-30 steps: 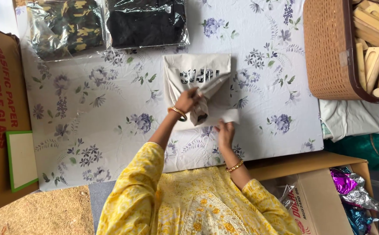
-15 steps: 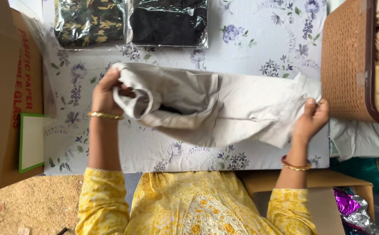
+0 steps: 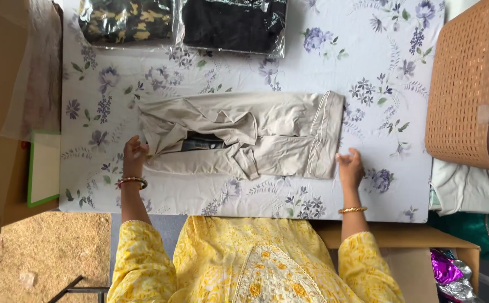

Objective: The person folds a beige t-shirt on a table, folding the sleeves in and rolling the body, then wraps the folded shirt in a clear plastic bag and sets it with other packed garments. The person then unfolds a green floral garment and begins folding it.

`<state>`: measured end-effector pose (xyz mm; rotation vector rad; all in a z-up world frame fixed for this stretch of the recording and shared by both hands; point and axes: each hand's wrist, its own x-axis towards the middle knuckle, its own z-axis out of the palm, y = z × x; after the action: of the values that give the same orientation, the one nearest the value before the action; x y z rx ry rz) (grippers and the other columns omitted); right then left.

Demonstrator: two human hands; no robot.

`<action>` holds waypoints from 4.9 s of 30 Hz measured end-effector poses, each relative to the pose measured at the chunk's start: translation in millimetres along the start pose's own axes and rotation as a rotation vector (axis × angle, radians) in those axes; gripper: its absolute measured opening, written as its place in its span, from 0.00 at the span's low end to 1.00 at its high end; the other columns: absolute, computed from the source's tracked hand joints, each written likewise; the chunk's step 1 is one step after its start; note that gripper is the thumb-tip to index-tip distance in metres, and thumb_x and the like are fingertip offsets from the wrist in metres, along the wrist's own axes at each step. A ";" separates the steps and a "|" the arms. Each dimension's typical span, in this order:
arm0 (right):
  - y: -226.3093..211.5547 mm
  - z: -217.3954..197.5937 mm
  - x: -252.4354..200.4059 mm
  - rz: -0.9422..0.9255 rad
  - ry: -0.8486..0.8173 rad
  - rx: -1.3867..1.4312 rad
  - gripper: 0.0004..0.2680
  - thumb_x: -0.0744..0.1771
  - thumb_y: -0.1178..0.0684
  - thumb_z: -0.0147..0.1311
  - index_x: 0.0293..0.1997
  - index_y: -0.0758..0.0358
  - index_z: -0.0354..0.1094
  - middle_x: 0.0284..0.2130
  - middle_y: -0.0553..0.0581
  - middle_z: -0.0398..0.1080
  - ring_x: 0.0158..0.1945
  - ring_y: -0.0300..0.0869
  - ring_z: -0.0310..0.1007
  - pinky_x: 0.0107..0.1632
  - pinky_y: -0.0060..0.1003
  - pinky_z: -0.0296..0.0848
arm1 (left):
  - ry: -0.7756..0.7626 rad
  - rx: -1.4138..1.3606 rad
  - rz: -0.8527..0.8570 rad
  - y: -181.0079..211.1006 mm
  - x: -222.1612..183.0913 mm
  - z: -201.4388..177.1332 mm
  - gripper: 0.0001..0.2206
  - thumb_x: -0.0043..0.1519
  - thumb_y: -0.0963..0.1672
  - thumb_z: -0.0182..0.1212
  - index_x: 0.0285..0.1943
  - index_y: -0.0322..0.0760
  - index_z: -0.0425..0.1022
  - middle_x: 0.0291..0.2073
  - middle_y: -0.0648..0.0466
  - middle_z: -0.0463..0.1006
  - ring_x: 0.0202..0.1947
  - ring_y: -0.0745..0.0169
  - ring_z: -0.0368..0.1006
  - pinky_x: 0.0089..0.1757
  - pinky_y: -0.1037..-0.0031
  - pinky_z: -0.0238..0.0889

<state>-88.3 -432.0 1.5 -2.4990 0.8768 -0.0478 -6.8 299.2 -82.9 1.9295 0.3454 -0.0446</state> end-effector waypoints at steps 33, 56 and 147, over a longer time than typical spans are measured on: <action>-135.6 9.4 116.7 -0.117 0.030 -0.092 0.27 0.59 0.48 0.75 0.58 0.69 0.66 0.46 0.72 0.71 0.46 0.63 0.71 0.43 0.54 0.70 | 0.137 0.389 -0.436 165.9 116.6 71.7 0.31 0.52 0.48 0.75 0.64 0.43 0.66 0.57 0.42 0.68 0.52 0.39 0.72 0.48 0.56 0.67; -120.6 1.1 -3.1 -0.607 -0.117 -0.486 0.22 0.59 0.54 0.60 0.61 0.41 0.71 0.71 0.59 0.54 0.75 0.56 0.48 0.69 0.73 0.44 | -0.302 0.852 0.533 181.8 5.7 150.0 0.27 0.51 0.44 0.67 0.63 0.57 0.72 0.65 0.55 0.66 0.67 0.52 0.58 0.65 0.45 0.40; -2.6 -24.7 59.3 0.436 0.192 0.909 0.04 0.66 0.65 0.57 0.43 0.68 0.71 0.29 0.56 0.73 0.24 0.35 0.70 0.24 0.27 0.65 | -0.262 0.058 0.099 166.4 53.2 -7.4 0.07 0.59 0.34 0.65 0.44 0.30 0.77 0.33 0.59 0.77 0.33 0.75 0.68 0.37 0.80 0.63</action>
<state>-44.4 -476.4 17.1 -1.4524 1.1324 -0.4390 86.4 261.5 60.1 1.9670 0.0738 -0.2423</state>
